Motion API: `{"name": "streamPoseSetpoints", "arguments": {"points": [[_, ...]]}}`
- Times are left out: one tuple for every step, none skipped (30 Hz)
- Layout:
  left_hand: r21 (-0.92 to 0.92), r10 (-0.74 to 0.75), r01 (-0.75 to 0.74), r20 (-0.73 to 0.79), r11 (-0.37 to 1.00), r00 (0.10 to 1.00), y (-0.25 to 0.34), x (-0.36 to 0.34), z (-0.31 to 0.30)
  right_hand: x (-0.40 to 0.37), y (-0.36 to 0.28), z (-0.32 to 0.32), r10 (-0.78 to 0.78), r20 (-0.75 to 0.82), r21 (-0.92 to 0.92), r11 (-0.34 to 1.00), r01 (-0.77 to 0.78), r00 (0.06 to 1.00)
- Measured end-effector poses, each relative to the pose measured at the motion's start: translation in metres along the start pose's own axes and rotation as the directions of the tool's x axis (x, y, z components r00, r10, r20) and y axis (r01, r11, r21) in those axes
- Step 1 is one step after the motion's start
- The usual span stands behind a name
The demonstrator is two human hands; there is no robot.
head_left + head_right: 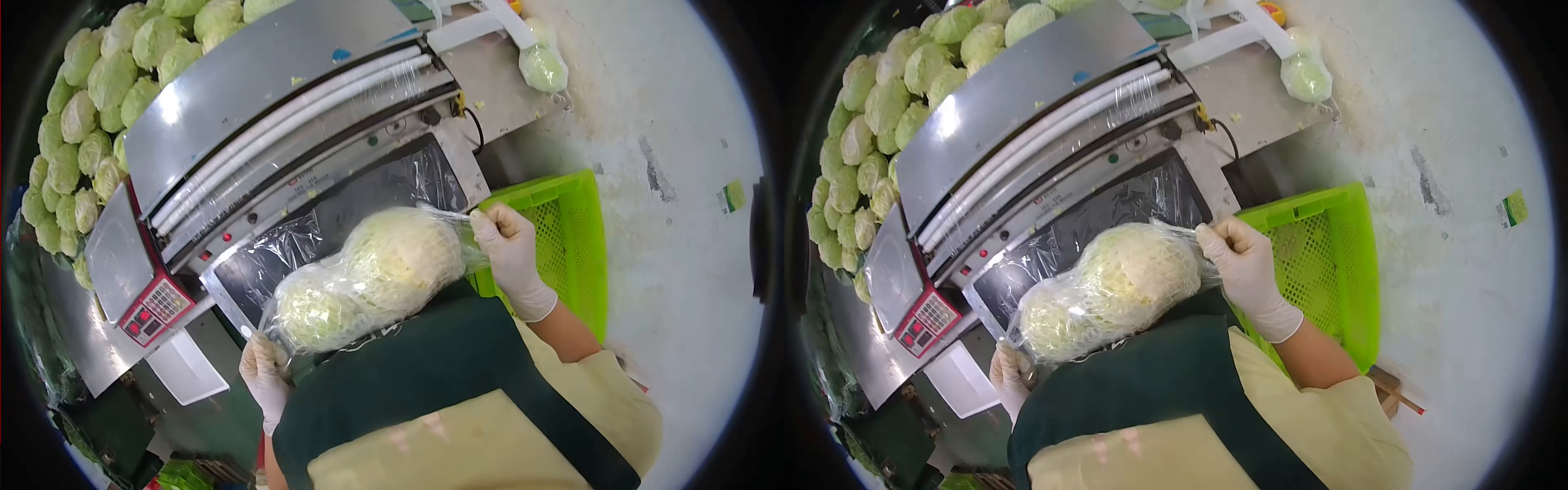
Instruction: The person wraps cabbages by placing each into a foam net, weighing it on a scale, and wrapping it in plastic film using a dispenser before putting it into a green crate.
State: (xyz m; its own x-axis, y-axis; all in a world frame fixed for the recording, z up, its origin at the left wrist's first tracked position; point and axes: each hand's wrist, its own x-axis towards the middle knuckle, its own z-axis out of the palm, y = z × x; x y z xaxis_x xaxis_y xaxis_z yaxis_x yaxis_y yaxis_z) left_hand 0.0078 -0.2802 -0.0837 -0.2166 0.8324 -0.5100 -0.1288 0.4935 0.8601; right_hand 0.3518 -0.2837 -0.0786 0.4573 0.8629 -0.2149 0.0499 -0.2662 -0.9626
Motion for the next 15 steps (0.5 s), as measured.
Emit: {"name": "streamPoseSetpoints", "arguments": {"points": [[-0.002, 0.002, -0.002, 0.013, 1.0, 1.0, -0.005, -0.002, -0.004, -0.001, -0.001, -0.003, 0.025, -0.001, -0.028, 0.999, -0.025, 1.0], [-0.004, 0.005, -0.005, 0.023, 1.0, 1.0, -0.009, -0.004, -0.009, -0.002, 0.004, -0.008, 0.036, -0.008, -0.059, 0.998, -0.036, 0.999], [-0.024, -0.03, 0.03, 0.015, 0.999, 0.999, -0.015, -0.002, -0.014, -0.002, 0.009, -0.015, 0.043, -0.01, -0.085, 0.995, -0.044, 0.999], [-0.036, -0.058, 0.058, -0.014, 0.998, 0.998, -0.018, 0.0, -0.013, 0.001, 0.012, -0.019, 0.045, -0.004, -0.105, 0.993, -0.045, 0.999], [-0.049, -0.082, 0.08, -0.047, 0.996, 0.996, -0.018, 0.004, -0.011, 0.005, 0.013, -0.018, 0.088, -0.03, -0.066, 0.994, -0.09, 0.996], [-0.065, -0.105, 0.1, -0.078, 0.993, 0.991, -0.02, 0.008, -0.011, 0.012, 0.017, -0.019, 0.079, -0.006, -0.083, 0.993, -0.079, 0.997], [-0.038, -0.044, 0.042, -0.048, 0.998, 0.998, -0.029, 0.013, -0.014, 0.02, 0.022, -0.021, 0.068, 0.014, -0.101, 0.993, -0.066, 0.998], [0.039, 0.005, -0.002, -0.084, 0.999, 0.996, -0.032, 0.019, -0.014, 0.029, 0.028, -0.023, 0.054, 0.029, -0.121, 0.991, -0.051, 0.998], [0.117, 0.053, -0.039, -0.114, 0.992, 0.992, -0.035, 0.025, -0.012, 0.036, 0.034, -0.023, 0.019, 0.015, -0.236, 0.972, -0.015, 1.0], [0.196, 0.1, -0.071, -0.138, 0.978, 0.985, -0.04, 0.032, -0.009, 0.041, 0.039, -0.018, -0.161, 0.031, -0.396, 0.904, 0.16, 0.986], [0.327, 0.362, -0.298, -0.155, 0.897, 0.919, -0.059, 0.044, -0.006, 0.045, 0.043, -0.008, -0.334, 0.075, -0.538, 0.78, 0.32, 0.94], [0.492, 0.481, -0.361, -0.14, 0.793, 0.865, -0.058, 0.049, 0.002, 0.05, 0.048, 0.001, -0.485, 0.144, -0.656, 0.606, 0.451, 0.862], [0.641, 0.583, -0.397, -0.099, 0.657, 0.806, -0.058, 0.052, 0.011, 0.057, 0.053, 0.01, -0.571, 0.22, -0.662, 0.508, 0.551, 0.791], [0.766, 0.669, -0.41, -0.035, 0.496, 0.742, -0.058, 0.055, 0.021, 0.059, 0.053, 0.021, -0.58, 0.258, -0.648, 0.489, 0.584, 0.773], [0.793, 0.681, -0.422, 0.013, 0.438, 0.732, -0.058, 0.058, 0.029, 0.061, 0.052, 0.033, -0.589, 0.296, -0.633, 0.469, 0.616, 0.752]]}}
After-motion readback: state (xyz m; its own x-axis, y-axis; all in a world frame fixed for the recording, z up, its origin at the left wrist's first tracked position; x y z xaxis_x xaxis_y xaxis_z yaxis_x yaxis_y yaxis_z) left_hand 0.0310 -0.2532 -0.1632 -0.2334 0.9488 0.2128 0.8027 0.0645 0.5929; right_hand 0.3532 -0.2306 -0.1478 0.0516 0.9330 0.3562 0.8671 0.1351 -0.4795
